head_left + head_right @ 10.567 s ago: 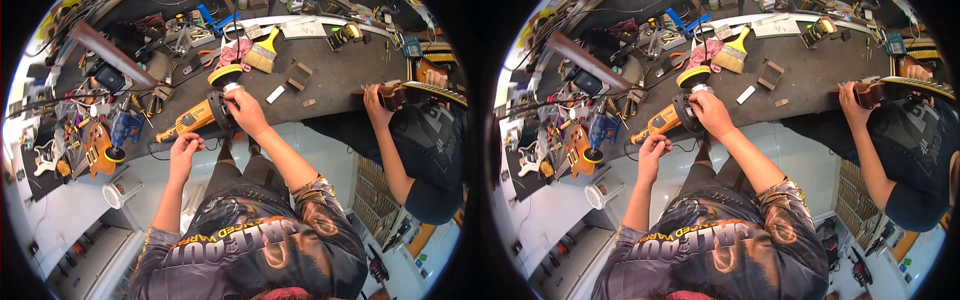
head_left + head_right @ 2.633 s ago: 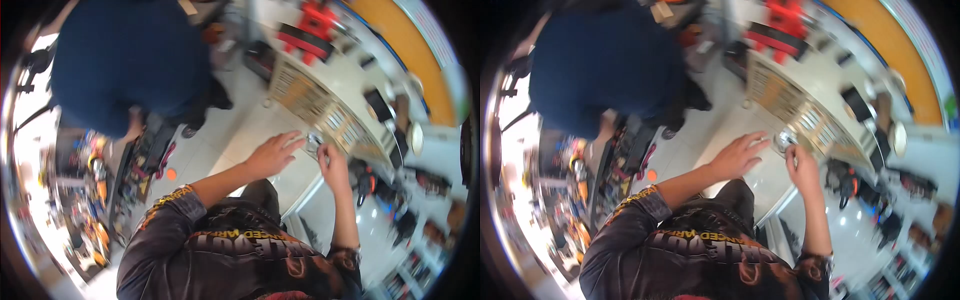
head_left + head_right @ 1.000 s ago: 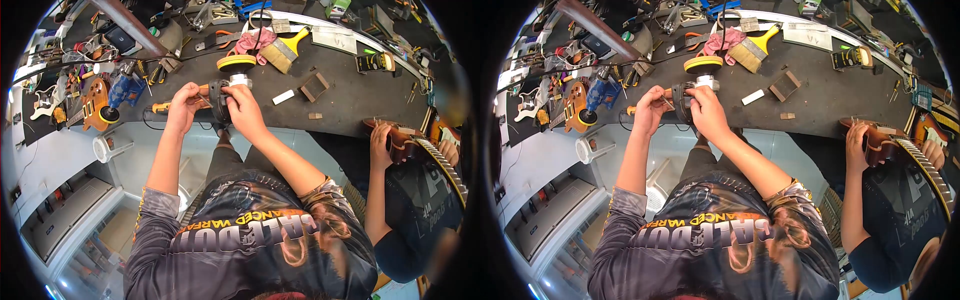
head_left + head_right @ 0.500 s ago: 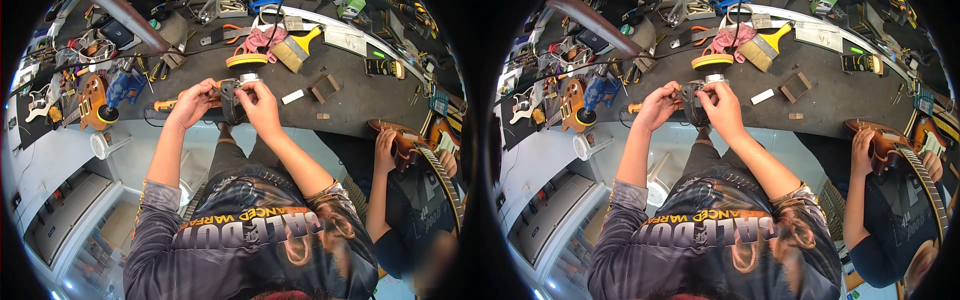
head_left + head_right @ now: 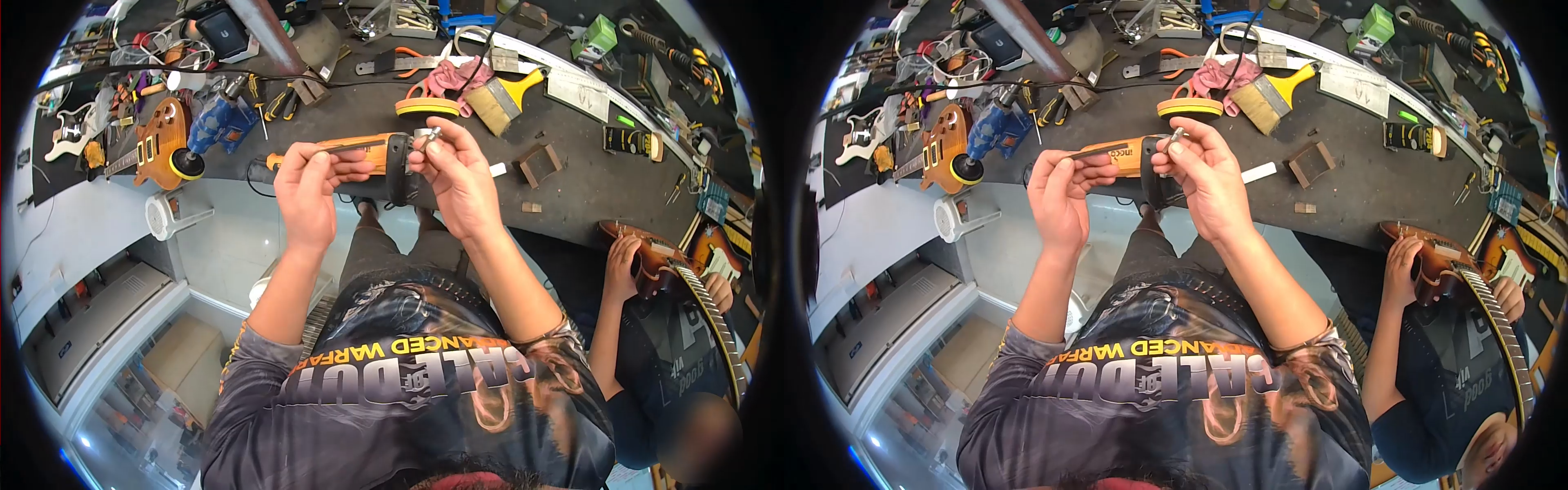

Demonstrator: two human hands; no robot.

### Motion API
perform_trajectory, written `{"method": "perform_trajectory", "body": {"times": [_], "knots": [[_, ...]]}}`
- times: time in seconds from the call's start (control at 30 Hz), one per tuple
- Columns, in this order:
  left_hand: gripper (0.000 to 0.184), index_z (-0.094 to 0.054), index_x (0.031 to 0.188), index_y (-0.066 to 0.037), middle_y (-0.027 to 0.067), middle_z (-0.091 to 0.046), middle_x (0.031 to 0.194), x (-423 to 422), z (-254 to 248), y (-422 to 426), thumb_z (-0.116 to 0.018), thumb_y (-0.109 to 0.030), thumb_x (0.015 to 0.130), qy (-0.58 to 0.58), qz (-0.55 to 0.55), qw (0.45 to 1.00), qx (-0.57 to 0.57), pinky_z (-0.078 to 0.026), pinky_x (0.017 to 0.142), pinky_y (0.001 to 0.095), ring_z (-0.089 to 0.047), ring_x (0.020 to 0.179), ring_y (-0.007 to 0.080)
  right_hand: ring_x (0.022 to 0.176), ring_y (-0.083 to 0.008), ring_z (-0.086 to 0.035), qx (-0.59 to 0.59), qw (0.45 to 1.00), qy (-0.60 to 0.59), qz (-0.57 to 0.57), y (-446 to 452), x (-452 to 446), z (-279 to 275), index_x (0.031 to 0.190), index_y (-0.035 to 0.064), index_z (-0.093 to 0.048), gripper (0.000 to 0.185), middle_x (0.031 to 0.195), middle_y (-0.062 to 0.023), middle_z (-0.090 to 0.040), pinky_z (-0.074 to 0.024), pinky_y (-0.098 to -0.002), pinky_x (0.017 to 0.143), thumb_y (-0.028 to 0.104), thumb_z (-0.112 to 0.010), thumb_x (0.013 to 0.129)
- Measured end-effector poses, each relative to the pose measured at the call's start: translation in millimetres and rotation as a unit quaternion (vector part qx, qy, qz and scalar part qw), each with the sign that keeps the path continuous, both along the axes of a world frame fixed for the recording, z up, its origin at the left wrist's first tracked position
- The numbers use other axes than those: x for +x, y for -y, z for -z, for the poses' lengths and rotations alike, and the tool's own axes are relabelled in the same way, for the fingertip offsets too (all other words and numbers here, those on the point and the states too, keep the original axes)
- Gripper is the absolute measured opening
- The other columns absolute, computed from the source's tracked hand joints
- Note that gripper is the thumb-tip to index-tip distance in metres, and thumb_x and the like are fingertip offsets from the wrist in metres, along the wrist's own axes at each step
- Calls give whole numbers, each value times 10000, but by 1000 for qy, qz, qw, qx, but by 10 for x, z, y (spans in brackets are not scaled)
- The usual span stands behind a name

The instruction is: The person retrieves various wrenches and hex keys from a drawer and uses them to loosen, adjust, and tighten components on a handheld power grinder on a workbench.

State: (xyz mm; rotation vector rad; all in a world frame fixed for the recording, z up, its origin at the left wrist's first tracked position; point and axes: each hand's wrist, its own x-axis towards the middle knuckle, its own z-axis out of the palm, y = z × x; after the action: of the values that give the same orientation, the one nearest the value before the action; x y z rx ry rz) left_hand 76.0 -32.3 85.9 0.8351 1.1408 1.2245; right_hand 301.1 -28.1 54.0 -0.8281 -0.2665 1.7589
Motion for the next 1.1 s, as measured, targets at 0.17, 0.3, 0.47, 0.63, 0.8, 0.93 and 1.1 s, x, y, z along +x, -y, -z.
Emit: {"method": "perform_trajectory", "body": {"times": [0.17, 0.3, 0.47, 0.63, 0.8, 0.93, 1.1], "knots": [[131, -546, 1133, 45, 296, -753, 1174, 302, -415, 109, -503, -78, 1143, -61, 12, 981, 185, -713, 884, 520, -822, 1000, 420, 1107, -218, -785, 25, 999, -45, 0, 20, -29, -467, 1341, 22, -611, 245, 1232, -152, -773, -657, -351, 997, 72, -683, 1112], [121, -547, 1119, 32, 287, -749, 1179, 373, -508, 134, -509, -80, 1143, -43, -19, 977, 207, -712, 892, 523, -822, 998, 419, 1127, -240, -787, 29, 999, -45, -4, 54, -31, -695, 1331, 10, -591, 248, 1245, -168, -762, -662, -357, 1004, 65, -687, 1109], [123, -547, 1102, 22, 293, -756, 1180, 350, -526, 116, -499, -83, 1143, 9, 0, 984, 180, -706, 913, 543, -821, 994, 425, 1135, -251, -791, 42, 999, -18, 2, 75, -13, -758, 1294, 5, -587, 216, 1241, -169, -756, -669, -357, 1007, 52, -685, 1108], [145, -548, 1079, 11, 291, -772, 1144, 337, -509, 115, -488, -106, 1139, 52, -4, 990, 134, -705, 915, 541, -823, 993, 416, 1126, -256, -794, 50, 999, 9, -1, 88, 7, -808, 1282, -1, -579, 219, 1233, -160, -750, -676, -359, 996, 27, -693, 1097], [149, -549, 1073, 4, 280, -777, 1134, 363, -526, 117, -493, -122, 1129, 63, 0, 991, 119, -707, 908, 534, -823, 994, 417, 1134, -264, -791, 64, 998, 20, 3, 105, 43, -774, 1277, 3, -571, 229, 1251, -157, -734, -677, -374, 998, 3, -697, 1085], [146, -545, 1067, -1, 271, -777, 1131, 366, -498, 116, -492, -124, 1127, 68, -2, 992, 108, -707, 902, 532, -823, 987, 412, 1143, -266, -787, 66, 997, 31, 3, 117, 44, -759, 1273, 9, -565, 234, 1273, -161, -722, -674, -377, 1003, -1, -700, 1082], [144, -538, 1059, -7, 269, -777, 1122, 392, -475, 108, -490, -125, 1126, 82, -7, 992, 98, -707, 888, 527, -822, 977, 402, 1147, -268, -785, 65, 997, 28, 5, 117, 62, -748, 1262, 14, -560, 231, 1275, -162, -718, -673, -381, 1008, -8, -699, 1079]]}}
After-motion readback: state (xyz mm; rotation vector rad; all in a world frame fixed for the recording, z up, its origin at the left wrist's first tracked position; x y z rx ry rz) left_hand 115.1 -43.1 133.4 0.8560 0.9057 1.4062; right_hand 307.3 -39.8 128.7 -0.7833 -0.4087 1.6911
